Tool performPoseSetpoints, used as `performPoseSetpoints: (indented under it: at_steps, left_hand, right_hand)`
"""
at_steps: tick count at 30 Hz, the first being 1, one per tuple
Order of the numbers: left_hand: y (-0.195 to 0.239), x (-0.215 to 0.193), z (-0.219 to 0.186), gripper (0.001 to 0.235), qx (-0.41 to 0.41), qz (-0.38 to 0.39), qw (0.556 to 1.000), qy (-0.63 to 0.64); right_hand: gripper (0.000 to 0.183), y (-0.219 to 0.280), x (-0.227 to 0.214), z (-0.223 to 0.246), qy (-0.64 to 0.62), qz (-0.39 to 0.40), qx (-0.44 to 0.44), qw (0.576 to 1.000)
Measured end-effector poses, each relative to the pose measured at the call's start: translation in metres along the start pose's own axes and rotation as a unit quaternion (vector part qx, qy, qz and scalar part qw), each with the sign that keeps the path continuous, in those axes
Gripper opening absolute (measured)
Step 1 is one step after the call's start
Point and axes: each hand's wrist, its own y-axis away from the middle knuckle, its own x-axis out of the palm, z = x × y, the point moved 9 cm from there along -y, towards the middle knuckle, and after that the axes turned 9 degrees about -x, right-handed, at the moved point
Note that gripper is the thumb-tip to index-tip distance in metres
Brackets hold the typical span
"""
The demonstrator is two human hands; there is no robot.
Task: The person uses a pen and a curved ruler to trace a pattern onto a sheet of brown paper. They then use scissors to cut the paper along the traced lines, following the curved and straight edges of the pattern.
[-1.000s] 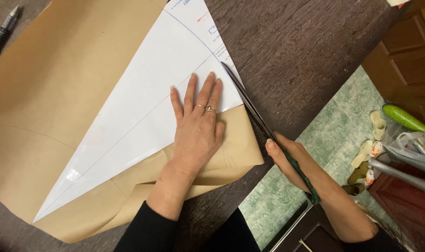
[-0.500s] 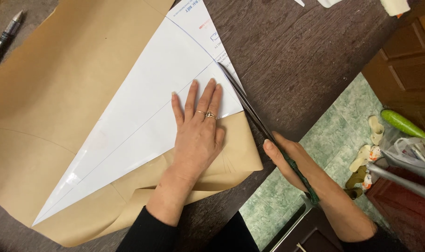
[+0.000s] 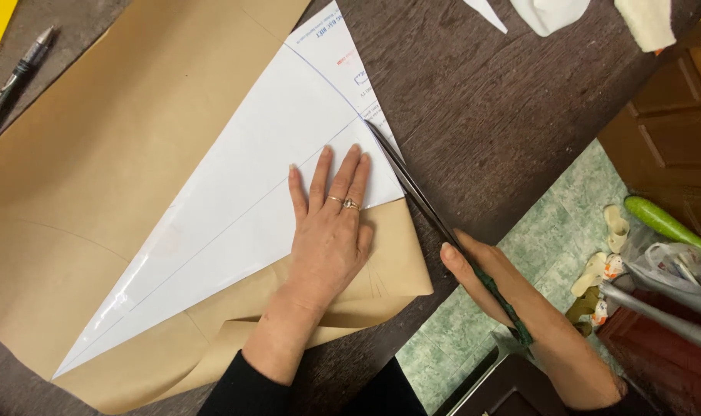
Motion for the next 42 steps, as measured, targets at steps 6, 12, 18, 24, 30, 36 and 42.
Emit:
performPoseSetpoints:
  at_steps: [6, 12, 18, 24, 30, 36, 42]
  left_hand:
    - [0.0, 0.001, 0.001, 0.084, -0.004, -0.003, 1.0, 0.0]
    - [0.0, -0.002, 0.001, 0.083, 0.001, -0.013, 1.0, 0.008]
    - [0.0, -0.001, 0.001, 0.084, 0.0, -0.014, 1.0, 0.002]
    - [0.0, -0.002, 0.001, 0.085, -0.003, -0.013, 1.0, -0.007]
    - [0.0, -0.001, 0.001, 0.085, -0.005, -0.013, 1.0, -0.008]
    - [0.0, -0.003, 0.0, 0.086, -0.006, -0.017, 1.0, -0.008]
    - [0.0, -0.005, 0.0, 0.085, -0.005, -0.016, 1.0, 0.003]
  right_hand:
    - [0.044, -0.008, 0.002, -0.005, -0.139, 0.012, 0.074, 0.987]
    - [0.047, 0.003, 0.009, -0.04, -0.178, 0.011, 0.155, 0.972]
    - [0.051, 0.003, 0.0, -0.035, -0.066, 0.0, 0.184, 0.981]
    - [0.043, -0.01, -0.002, -0.019, 0.01, 0.008, 0.125, 0.992]
    - [0.044, 0.01, -0.014, -0.038, -0.026, -0.118, 0.114, 0.986]
    - [0.06, 0.017, -0.001, -0.099, -0.027, 0.094, 0.202, 0.974]
    - [0.043, 0.003, -0.003, -0.056, 0.1, 0.038, 0.172, 0.979]
